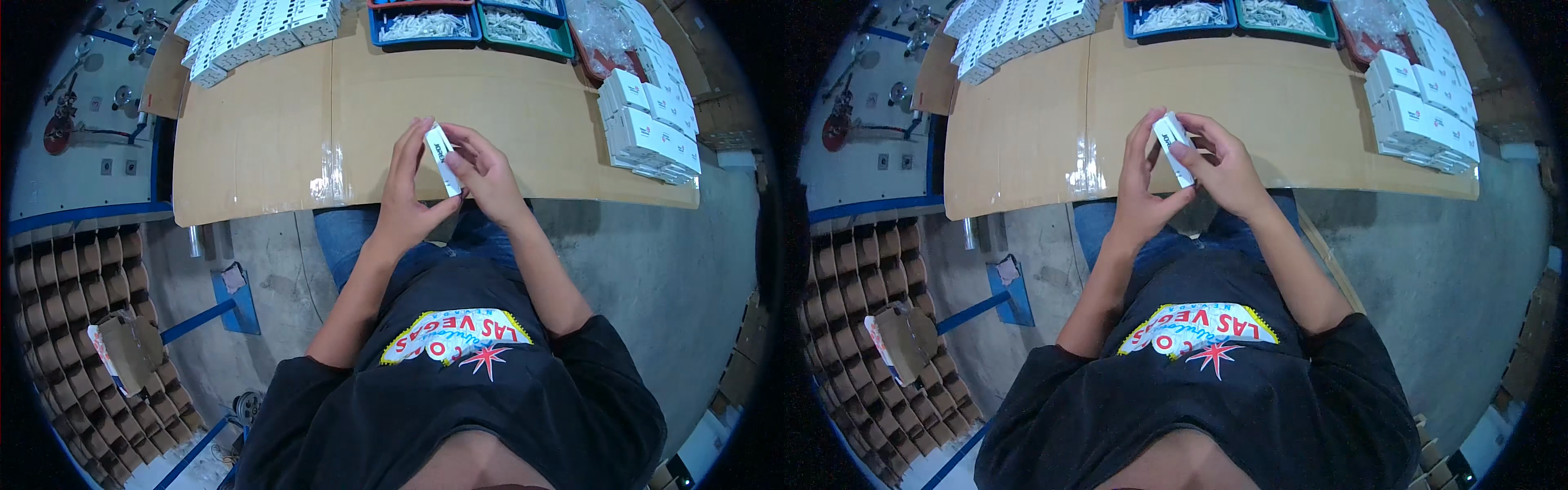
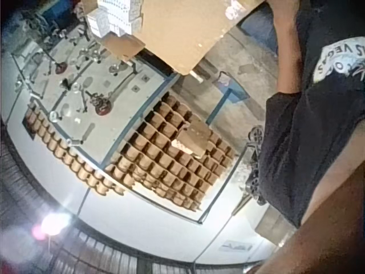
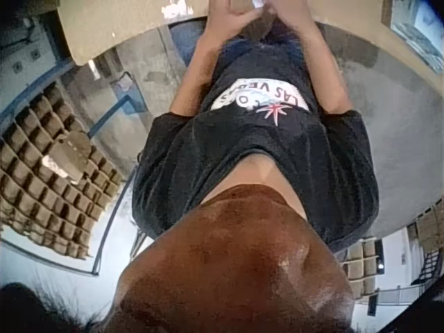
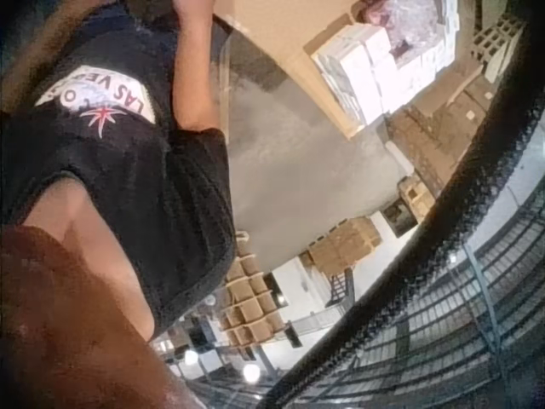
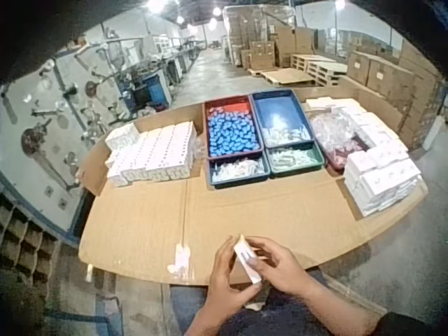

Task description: The person assembles small electrical components by hand at a workbench. They place a circuit board into a white plastic housing, insert a blue connector, and then pack the assembled unit into a small white box. The person repeats this process for multiple units, organizing the finished boxes on the table.

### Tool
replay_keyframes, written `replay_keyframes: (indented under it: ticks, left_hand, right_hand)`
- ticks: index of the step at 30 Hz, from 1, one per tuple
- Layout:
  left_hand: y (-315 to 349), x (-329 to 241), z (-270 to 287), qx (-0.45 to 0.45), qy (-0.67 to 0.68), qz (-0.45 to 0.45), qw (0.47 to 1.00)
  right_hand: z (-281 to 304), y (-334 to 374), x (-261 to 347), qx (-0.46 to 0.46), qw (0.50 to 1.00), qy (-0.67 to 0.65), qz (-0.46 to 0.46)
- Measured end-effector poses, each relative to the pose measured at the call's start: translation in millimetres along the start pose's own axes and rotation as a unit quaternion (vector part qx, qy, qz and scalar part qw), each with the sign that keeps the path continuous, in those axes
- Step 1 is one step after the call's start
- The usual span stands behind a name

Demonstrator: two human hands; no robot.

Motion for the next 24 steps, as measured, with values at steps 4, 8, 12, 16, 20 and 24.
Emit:
replay_keyframes:
  ticks: [4,8,12,16,20,24]
  left_hand:
    - [4,8,-2,-0.009,0.209,0.070,0.975]
    - [11,13,-19,-0.061,0.342,0.290,0.892]
    - [14,31,-35,-0.058,0.238,0.243,0.939]
    - [13,31,-31,-0.101,0.169,0.147,0.969]
    - [2,8,-22,-0.115,0.134,0.087,0.981]
    - [2,9,-25,-0.155,0.126,0.068,0.978]
  right_hand:
    - [-3,1,1,-0.028,0.999,0.011,0.033]
    - [-6,6,2,-0.017,0.990,0.105,0.091]
    - [-14,9,11,-0.024,0.958,0.204,0.198]
    - [-19,11,12,0.010,0.973,0.143,0.181]
    - [-19,16,19,0.012,0.979,0.130,0.159]
    - [-26,18,19,-0.014,0.955,0.204,0.213]
Point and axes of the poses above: each hand's wrist, its own y-axis away from the middle knuckle, its own z-axis out of the back of the hand, x = y × z, the point moved 4 cm from there along -y, towards the middle knuckle
